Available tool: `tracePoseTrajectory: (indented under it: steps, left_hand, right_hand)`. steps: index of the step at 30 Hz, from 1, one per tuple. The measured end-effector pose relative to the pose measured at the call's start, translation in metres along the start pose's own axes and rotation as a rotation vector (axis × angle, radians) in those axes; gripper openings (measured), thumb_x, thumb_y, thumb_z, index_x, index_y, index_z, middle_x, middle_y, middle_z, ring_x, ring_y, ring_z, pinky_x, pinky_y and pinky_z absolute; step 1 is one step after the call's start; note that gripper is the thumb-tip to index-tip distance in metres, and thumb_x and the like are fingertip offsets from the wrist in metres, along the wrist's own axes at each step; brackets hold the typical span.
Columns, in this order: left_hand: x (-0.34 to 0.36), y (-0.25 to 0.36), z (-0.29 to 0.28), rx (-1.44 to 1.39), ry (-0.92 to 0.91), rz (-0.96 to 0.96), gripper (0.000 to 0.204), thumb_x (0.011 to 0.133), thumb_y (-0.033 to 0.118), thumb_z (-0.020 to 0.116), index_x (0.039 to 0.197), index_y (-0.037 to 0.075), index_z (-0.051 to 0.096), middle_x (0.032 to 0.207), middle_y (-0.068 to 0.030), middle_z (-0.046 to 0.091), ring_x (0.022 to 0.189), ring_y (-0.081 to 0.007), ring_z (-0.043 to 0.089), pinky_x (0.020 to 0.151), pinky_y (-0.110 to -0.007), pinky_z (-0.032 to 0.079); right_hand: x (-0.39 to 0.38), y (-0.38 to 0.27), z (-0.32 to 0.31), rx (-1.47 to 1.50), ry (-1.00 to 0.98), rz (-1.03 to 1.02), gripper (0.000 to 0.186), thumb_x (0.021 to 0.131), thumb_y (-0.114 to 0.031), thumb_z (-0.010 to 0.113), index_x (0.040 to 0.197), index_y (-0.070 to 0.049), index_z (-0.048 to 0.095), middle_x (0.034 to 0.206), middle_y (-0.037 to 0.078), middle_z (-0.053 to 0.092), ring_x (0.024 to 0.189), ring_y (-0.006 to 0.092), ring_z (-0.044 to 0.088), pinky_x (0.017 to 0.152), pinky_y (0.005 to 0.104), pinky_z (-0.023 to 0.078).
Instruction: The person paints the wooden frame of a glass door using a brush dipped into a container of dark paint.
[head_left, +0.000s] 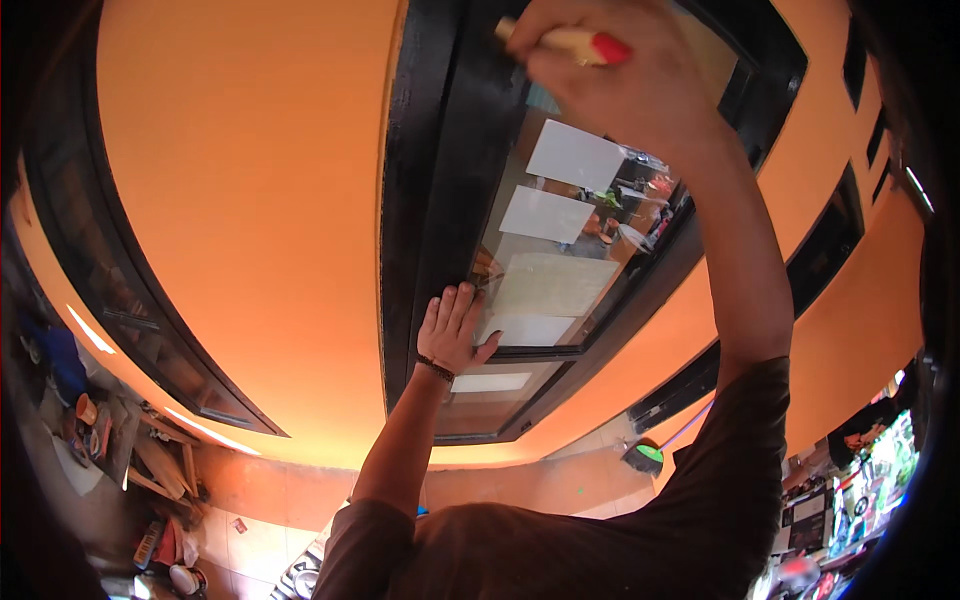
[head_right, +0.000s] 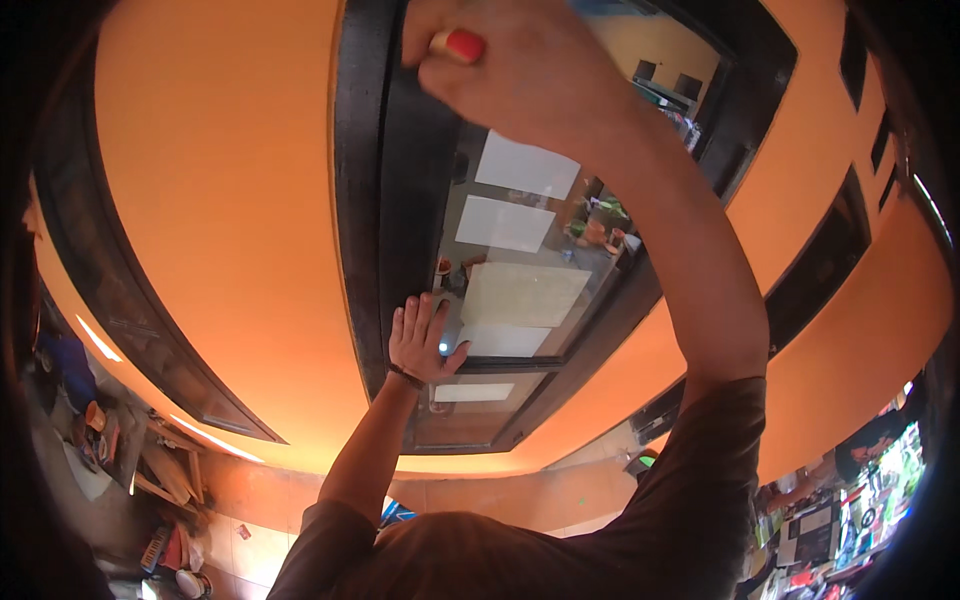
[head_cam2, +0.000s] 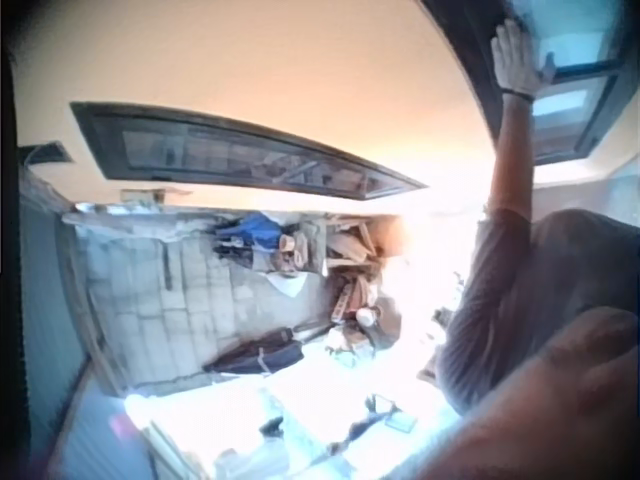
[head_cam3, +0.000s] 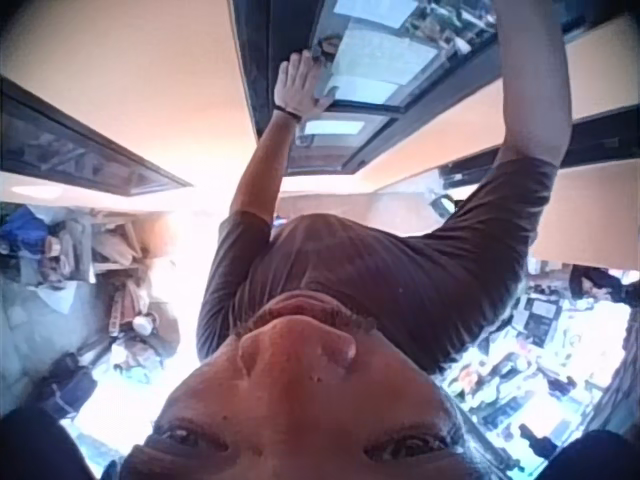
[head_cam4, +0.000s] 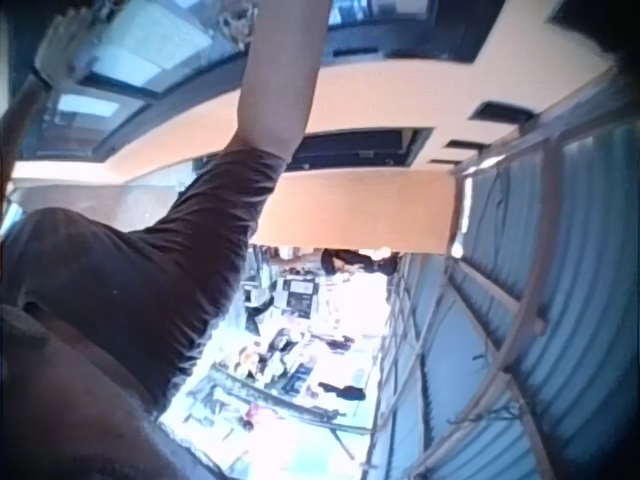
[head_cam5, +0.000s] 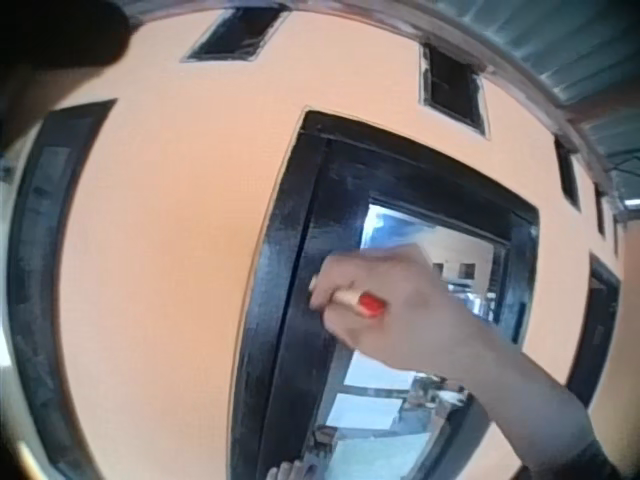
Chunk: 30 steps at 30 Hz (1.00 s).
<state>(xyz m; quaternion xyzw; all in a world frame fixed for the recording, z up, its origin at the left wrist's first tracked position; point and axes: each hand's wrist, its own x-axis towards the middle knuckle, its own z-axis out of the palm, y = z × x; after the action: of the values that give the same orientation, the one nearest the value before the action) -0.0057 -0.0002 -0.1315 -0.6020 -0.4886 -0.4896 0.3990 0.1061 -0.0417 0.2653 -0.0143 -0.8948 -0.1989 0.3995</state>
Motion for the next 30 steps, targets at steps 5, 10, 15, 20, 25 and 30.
tracePoseTrajectory:
  steps: [5, 10, 15, 20, 25, 30]
  left_hand:
    - [-0.004, -0.007, -0.005, 0.02, -0.006, -0.007, 0.06, 0.08, 0.048, 0.058, 0.126, 0.01, 0.058, 0.144, -0.0127, 0.042, 0.137, -0.028, 0.033, 0.111, -0.043, 0.025]
    - [0.002, -0.001, -0.001, -0.006, -0.032, -0.007, 0.059, 0.08, 0.048, 0.058, 0.124, 0.01, 0.059, 0.143, -0.0124, 0.044, 0.135, -0.027, 0.035, 0.111, -0.041, 0.024]
    - [0.0, -0.005, -0.004, -0.021, -0.053, -0.02, 0.058, 0.08, 0.048, 0.058, 0.124, 0.01, 0.058, 0.142, -0.0117, 0.045, 0.134, -0.0266, 0.037, 0.11, -0.042, 0.025]
    - [0.0, -0.002, -0.002, -0.019, -0.027, -0.019, 0.058, 0.08, 0.047, 0.059, 0.124, 0.009, 0.058, 0.143, -0.0115, 0.044, 0.134, -0.0264, 0.037, 0.109, -0.042, 0.028]
    - [0.0, -0.003, -0.004, -0.013, -0.013, -0.013, 0.058, 0.08, 0.046, 0.059, 0.124, 0.009, 0.058, 0.143, -0.0114, 0.043, 0.135, -0.0265, 0.036, 0.11, -0.041, 0.027]
    - [0.0, -0.003, -0.003, -0.004, -0.007, -0.002, 0.057, 0.081, 0.046, 0.058, 0.124, 0.009, 0.059, 0.144, -0.0117, 0.043, 0.136, -0.0268, 0.034, 0.112, -0.041, 0.023]
  right_hand:
    - [-0.028, -0.027, 0.037, -0.465, -0.011, -0.303, 0.012, 0.071, -0.012, 0.061, 0.08, -0.003, 0.061, 0.091, 0.014, 0.064, 0.082, 0.0256, 0.062, 0.065, 0.0306, 0.053]
    - [-0.077, -0.052, 0.077, -0.56, -0.32, -0.289, 0.019, 0.07, -0.01, 0.062, 0.084, -0.002, 0.053, 0.1, 0.019, 0.058, 0.096, 0.0291, 0.058, 0.066, 0.028, 0.053]
    - [-0.07, -0.057, 0.066, -0.006, -0.538, -0.134, 0.015, 0.071, -0.005, 0.065, 0.083, -0.001, 0.056, 0.097, 0.014, 0.062, 0.093, 0.0268, 0.062, 0.064, 0.0331, 0.052]
    - [-0.051, -0.029, 0.053, 0.391, -0.05, 0.258, 0.011, 0.073, -0.001, 0.068, 0.082, -0.004, 0.062, 0.079, 0.009, 0.067, 0.072, 0.022, 0.066, 0.064, 0.0297, 0.052]
    - [-0.033, -0.018, 0.05, 0.173, 0.142, 0.058, 0.011, 0.073, 0.004, 0.069, 0.082, -0.002, 0.065, 0.081, 0.005, 0.068, 0.072, 0.0095, 0.064, 0.067, 0.0234, 0.051]
    - [-0.038, -0.019, 0.057, 0.0, 0.541, -0.009, 0.015, 0.071, 0.007, 0.068, 0.081, -0.001, 0.061, 0.08, 0.011, 0.066, 0.068, 0.0208, 0.065, 0.062, 0.0275, 0.052]
